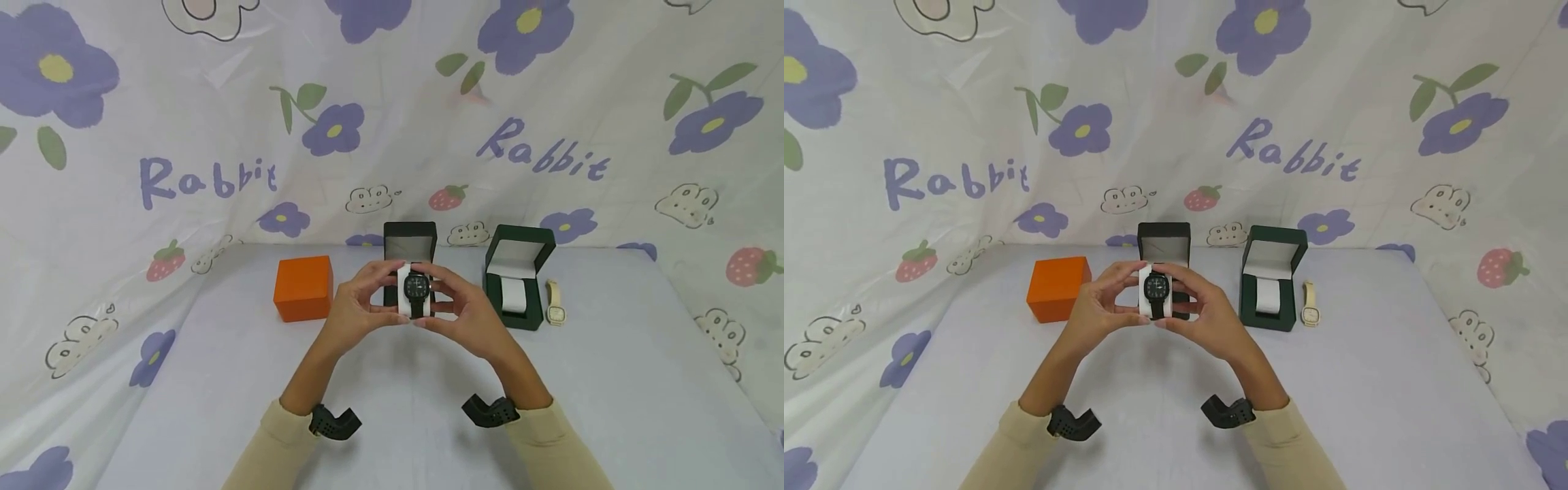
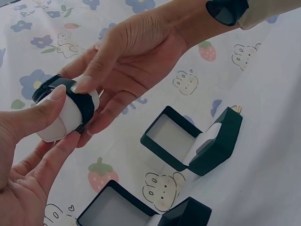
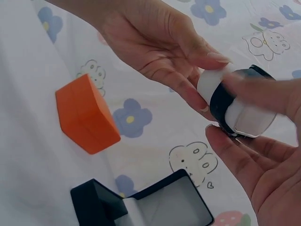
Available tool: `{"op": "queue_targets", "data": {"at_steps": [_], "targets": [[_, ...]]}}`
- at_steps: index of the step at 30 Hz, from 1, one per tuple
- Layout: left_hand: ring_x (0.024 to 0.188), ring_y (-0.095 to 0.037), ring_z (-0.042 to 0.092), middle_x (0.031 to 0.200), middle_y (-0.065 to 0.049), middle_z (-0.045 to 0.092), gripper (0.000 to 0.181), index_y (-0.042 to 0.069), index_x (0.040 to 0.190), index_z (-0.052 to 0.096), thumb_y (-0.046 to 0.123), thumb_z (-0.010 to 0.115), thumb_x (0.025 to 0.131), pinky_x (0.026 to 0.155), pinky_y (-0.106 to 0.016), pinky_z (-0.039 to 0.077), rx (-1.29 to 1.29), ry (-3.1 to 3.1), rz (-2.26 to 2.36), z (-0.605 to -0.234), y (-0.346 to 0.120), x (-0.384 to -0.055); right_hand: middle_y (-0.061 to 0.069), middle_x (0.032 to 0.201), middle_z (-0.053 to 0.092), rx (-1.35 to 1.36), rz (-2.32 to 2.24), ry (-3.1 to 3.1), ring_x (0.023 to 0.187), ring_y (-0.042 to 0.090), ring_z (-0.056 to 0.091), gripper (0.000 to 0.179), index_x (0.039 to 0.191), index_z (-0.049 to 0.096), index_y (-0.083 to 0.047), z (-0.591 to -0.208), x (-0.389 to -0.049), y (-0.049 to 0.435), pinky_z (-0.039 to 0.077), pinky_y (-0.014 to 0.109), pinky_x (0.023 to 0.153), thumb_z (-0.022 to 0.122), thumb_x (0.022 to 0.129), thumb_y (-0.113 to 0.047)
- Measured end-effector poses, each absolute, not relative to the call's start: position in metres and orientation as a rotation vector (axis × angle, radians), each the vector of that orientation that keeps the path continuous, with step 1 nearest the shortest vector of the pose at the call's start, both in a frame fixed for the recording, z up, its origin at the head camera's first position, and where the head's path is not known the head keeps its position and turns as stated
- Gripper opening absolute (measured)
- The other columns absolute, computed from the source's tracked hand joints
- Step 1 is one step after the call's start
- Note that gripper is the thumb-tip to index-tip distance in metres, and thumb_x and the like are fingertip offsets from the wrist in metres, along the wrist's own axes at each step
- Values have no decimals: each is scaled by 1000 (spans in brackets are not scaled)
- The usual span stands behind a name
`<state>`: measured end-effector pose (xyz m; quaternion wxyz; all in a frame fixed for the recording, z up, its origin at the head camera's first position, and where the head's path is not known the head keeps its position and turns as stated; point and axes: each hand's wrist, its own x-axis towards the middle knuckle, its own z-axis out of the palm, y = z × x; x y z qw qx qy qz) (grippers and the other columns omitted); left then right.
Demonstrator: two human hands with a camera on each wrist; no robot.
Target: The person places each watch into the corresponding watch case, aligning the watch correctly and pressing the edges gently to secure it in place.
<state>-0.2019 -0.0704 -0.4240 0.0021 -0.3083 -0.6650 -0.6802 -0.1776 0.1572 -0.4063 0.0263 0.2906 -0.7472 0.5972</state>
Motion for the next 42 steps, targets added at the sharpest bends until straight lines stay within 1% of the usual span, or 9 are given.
{"op": "queue_targets", "data": {"at_steps": [6,20,23,28,30,34,38,41,42], "targets": [[128,-34,55,142,-8,51,77,14,145,58,-10,84,76,82,-42,62,-978,-2091,-2129,-425,-71,-202,5,147,52,890,1869,-2275,123,31,60,66,148,53,-19,-408,-178,156,58,38,94,76,89,1],[126,-31,57,138,-4,54,78,18,144,60,-7,86,75,80,-42,62,-987,-2096,-2080,-426,-70,-204,6,148,53,899,1897,-2223,121,29,60,64,143,57,-10,-410,-179,157,58,36,95,77,85,7],[126,-30,57,139,-4,53,78,19,144,60,-7,86,75,80,-42,62,-979,-2100,-2089,-424,-71,-204,4,150,51,900,1869,-2239,125,30,59,68,146,55,-12,-409,-179,156,58,37,95,79,85,5],[127,-31,57,141,-4,52,77,20,144,59,-6,85,76,82,-42,62,-956,-2108,-2106,-423,-72,-204,-1,154,46,866,1787,-2320,132,30,54,81,152,47,-22,-407,-177,154,57,37,95,82,83,1],[127,-31,56,141,-5,52,77,19,144,59,-6,85,76,82,-42,62,-948,-2112,-2111,-424,-72,-204,1,154,45,850,1782,-2337,132,31,54,84,154,45,-21,-406,-177,152,58,38,94,82,83,3],[127,-31,57,141,-5,52,77,20,144,60,-7,85,76,81,-42,62,-945,-2115,-2109,-424,-72,-205,8,154,45,806,1781,-2371,132,37,54,85,155,43,-15,-405,-176,151,58,43,94,80,82,8],[126,-29,57,140,-4,52,77,23,143,60,-6,86,76,81,-42,62,-952,-2108,-2110,-424,-72,-205,5,154,45,801,1774,-2378,132,36,54,83,154,44,-18,-400,-172,150,58,38,93,80,84,4],[126,-29,57,140,-4,53,77,22,143,60,-7,85,76,81,-42,62,-951,-2105,-2117,-424,-72,-205,1,154,45,820,1778,-2364,133,32,55,82,154,45,-24,-399,-172,151,58,35,93,81,84,0],[126,-29,57,140,-4,52,77,21,144,60,-7,85,76,81,-42,62,-949,-2104,-2122,-424,-72,-204,2,154,45,815,1781,-2369,132,33,55,82,154,45,-23,-399,-171,151,58,37,94,81,84,1]]}}
